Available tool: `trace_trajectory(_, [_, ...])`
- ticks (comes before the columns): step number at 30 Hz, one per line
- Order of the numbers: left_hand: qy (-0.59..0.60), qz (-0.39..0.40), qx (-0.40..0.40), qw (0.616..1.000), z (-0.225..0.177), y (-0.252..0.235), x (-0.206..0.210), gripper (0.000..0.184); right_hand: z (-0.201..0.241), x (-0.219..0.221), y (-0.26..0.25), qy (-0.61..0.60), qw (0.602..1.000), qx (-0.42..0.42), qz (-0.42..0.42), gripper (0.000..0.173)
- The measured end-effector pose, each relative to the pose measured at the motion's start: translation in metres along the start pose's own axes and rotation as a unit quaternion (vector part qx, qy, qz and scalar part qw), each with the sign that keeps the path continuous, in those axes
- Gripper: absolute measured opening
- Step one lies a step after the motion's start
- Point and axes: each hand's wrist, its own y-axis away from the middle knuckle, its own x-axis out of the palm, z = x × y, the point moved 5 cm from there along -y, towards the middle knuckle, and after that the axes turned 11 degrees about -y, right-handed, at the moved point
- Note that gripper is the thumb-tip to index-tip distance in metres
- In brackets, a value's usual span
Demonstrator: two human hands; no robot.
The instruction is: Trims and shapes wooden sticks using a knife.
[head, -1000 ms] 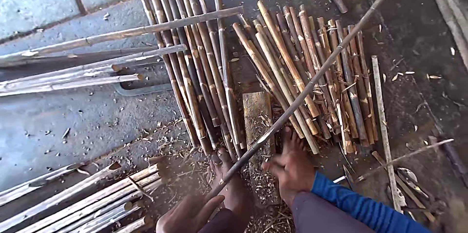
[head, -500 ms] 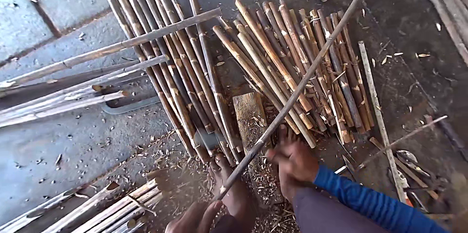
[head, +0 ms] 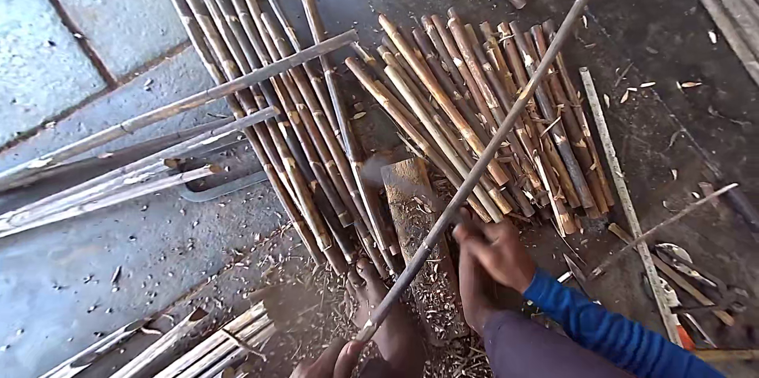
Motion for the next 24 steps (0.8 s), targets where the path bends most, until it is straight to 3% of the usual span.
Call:
trace_trajectory(1, [0.002, -0.003, -0.006, 1.000, -0.002, 0.002, 0.001, 0.058, 0.002, 0.000, 0.000, -0.030, 1.000, 0.002, 0.004, 0.049])
trace_trajectory(4, [-0.011, -0.016, -0.011, 1.000, -0.006, 0.002, -0.003, 0.059, 0.001, 0.029, 0.016, 0.129, 0.975, -0.004, 0.178, 0.067])
trace_trajectory(5, [-0.011, -0.022, -0.007, 1.000, -0.006, 0.000, -0.003, 0.060, 0.002, 0.027, 0.015, 0.137, 0.974, -0.003, 0.178, 0.067])
trace_trajectory(8, [-0.017, -0.047, -0.005, 0.999, -0.011, -0.004, -0.011, 0.058, 0.007, 0.005, 0.000, -0.038, 0.998, 0.026, 0.031, 0.045])
trace_trajectory(12, [-0.045, -0.088, -0.007, 0.995, -0.018, -0.010, -0.018, 0.056, 0.003, 0.035, 0.014, 0.150, 0.973, -0.004, 0.175, 0.064])
trace_trajectory(15, [-0.043, -0.086, 0.000, 0.995, -0.019, -0.010, -0.016, 0.058, 0.010, 0.014, -0.001, -0.010, 0.999, 0.014, 0.044, 0.046])
trace_trajectory(16, [-0.037, -0.081, 0.001, 0.996, -0.019, -0.007, -0.013, 0.058, 0.011, 0.016, -0.001, -0.020, 0.999, 0.016, 0.045, 0.044])
trace_trajectory(19, [-0.007, -0.054, 0.010, 0.998, -0.013, -0.008, -0.004, 0.060, 0.006, 0.035, 0.014, 0.129, 0.974, 0.016, 0.187, 0.061])
trace_trajectory(20, [0.000, -0.045, 0.016, 0.999, -0.012, -0.011, -0.004, 0.060, 0.005, 0.029, 0.011, 0.117, 0.979, 0.015, 0.165, 0.059])
trace_trajectory(22, [0.014, -0.036, 0.024, 0.999, -0.014, -0.012, -0.005, 0.058, 0.007, 0.012, 0.000, -0.026, 0.998, 0.024, 0.050, 0.046])
trace_trajectory(24, [0.018, -0.033, 0.030, 0.999, -0.013, -0.010, -0.006, 0.058, 0.004, 0.015, 0.000, -0.028, 0.998, 0.032, 0.047, 0.043])
